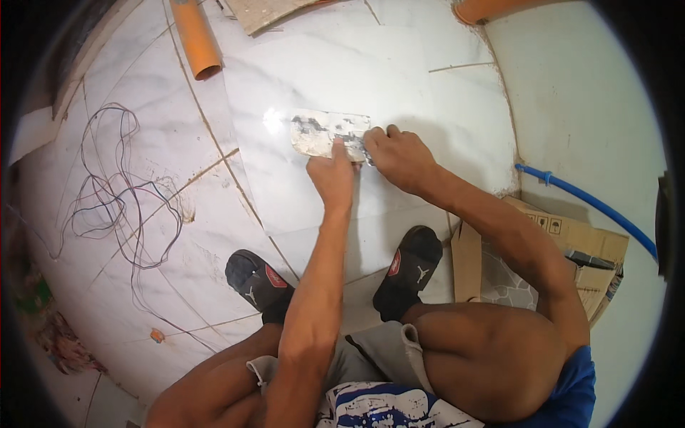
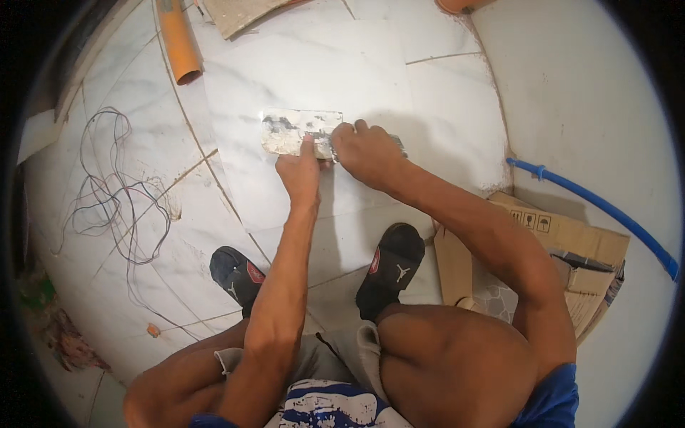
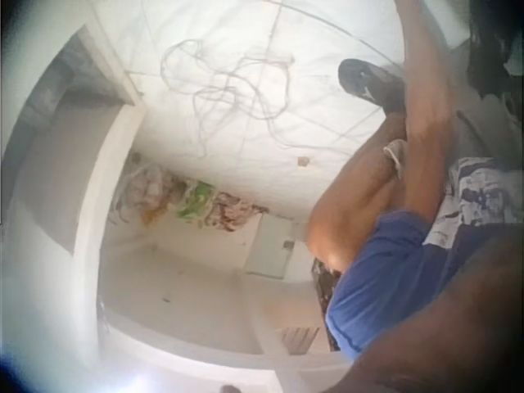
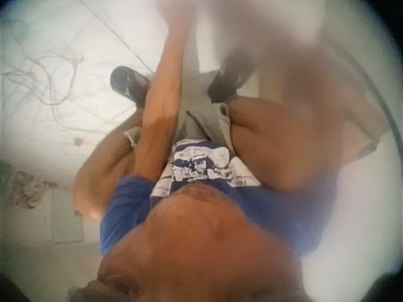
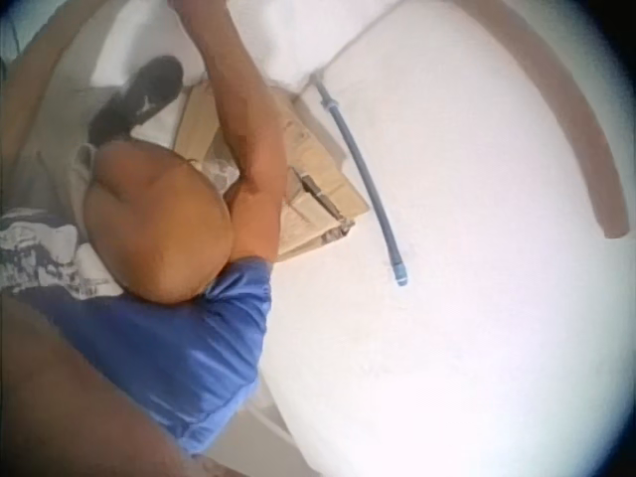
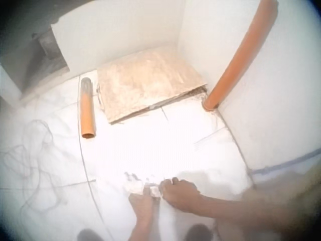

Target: The person uses two scrapers to apply and smooth white skimcoat compound onto a floor tile. They then scoop additional material from a bag.

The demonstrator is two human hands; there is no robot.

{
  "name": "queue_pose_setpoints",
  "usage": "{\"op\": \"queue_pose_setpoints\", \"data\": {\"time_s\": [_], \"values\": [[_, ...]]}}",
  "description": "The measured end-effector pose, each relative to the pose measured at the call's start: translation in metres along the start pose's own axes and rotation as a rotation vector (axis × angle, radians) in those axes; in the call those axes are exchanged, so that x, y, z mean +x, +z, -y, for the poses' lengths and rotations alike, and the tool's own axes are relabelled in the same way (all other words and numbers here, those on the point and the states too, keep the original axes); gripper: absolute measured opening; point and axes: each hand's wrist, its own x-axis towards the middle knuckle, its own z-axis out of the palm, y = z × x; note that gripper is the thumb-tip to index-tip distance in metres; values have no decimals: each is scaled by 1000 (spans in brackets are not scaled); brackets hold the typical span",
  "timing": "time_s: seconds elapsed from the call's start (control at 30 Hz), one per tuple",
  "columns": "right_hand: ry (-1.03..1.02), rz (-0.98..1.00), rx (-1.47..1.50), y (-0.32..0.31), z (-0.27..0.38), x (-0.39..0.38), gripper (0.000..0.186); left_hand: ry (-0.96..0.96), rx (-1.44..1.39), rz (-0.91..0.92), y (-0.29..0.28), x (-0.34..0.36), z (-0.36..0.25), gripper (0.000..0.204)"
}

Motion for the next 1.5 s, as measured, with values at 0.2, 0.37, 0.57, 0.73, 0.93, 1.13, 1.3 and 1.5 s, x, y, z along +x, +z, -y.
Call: {"op": "queue_pose_setpoints", "data": {"time_s": [0.2,0.37,0.57,0.73,0.93,1.13,1.3,1.5], "values": [[50,15,-49,1,23,-11,25,44,-60,-48,0,1,-1,23],[25,-35,52,1,13,-2,23,33,-57,-45,1,2,-7,24],[-39,-80,50,6,9,2,18,-4,-17,-28,-5,0,-11,21],[7,-6,-4,1,12,-3,17,-3,0,4,-1,3,-11,22],[131,-15,84,0,19,-5,17,22,-41,-22,5,0,-11,23],[43,-26,-63,-8,39,-10,15,20,27,-8,-3,8,-10,22],[48,-63,14,3,2,10,15,19,41,29,4,5,-17,21],[31,-98,67,-2,6,6,14,-27,35,24,-3,6,-3,21]]}}
